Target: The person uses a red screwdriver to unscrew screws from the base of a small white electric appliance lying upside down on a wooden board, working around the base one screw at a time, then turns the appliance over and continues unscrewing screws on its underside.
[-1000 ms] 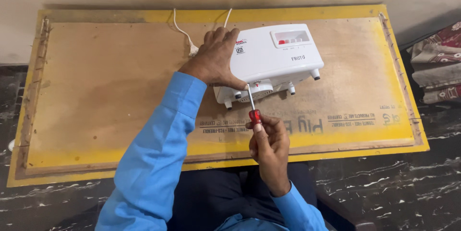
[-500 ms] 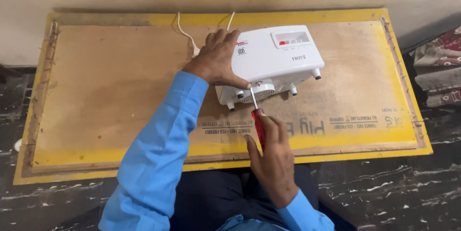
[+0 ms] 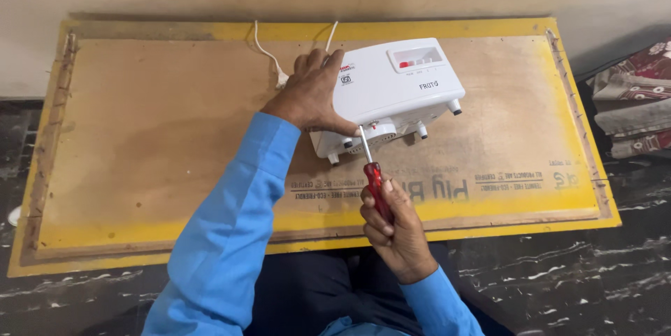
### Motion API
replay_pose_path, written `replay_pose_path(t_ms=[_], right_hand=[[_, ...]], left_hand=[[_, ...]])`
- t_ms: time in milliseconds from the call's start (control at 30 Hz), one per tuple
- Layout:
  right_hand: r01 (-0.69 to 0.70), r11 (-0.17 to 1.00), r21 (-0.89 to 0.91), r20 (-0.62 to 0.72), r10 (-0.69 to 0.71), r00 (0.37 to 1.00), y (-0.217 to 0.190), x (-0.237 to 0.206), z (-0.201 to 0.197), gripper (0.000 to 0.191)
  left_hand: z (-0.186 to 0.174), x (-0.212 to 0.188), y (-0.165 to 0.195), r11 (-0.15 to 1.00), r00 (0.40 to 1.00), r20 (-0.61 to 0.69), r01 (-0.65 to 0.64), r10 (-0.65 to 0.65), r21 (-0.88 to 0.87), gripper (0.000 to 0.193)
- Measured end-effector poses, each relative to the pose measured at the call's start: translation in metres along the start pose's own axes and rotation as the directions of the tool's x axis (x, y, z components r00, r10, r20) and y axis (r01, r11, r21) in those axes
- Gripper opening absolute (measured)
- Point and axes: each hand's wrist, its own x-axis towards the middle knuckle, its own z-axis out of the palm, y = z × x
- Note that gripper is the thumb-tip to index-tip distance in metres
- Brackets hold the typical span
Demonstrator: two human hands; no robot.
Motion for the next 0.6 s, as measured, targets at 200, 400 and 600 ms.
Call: replay_pose_path(t_ms=[200, 400, 600], right_hand=[[0.240, 0.581, -0.777, -0.025, -0.410, 0.912, -0.002, -0.003, 0.022, 0.039], [0.236, -0.372, -0.898, 0.424, -0.585, 0.691, -0.002, -0.017, 0.040, 0.045], [0.284, -0.086, -0.955, 0.278, -0.597, 0.753, 0.005, -0.004, 0.022, 0.031]], left_hand=[[0.000, -0.005, -0.003, 0.999, 0.999, -0.054, -0.009, 0.007, -0.038, 0.141], [0.001, -0.002, -0.002, 1.000, 0.999, -0.027, 0.027, -0.027, 0.013, 0.143], [0.002, -0.004, -0.002, 1.000, 1.000, -0.023, 0.019, -0.019, 0.008, 0.143]])
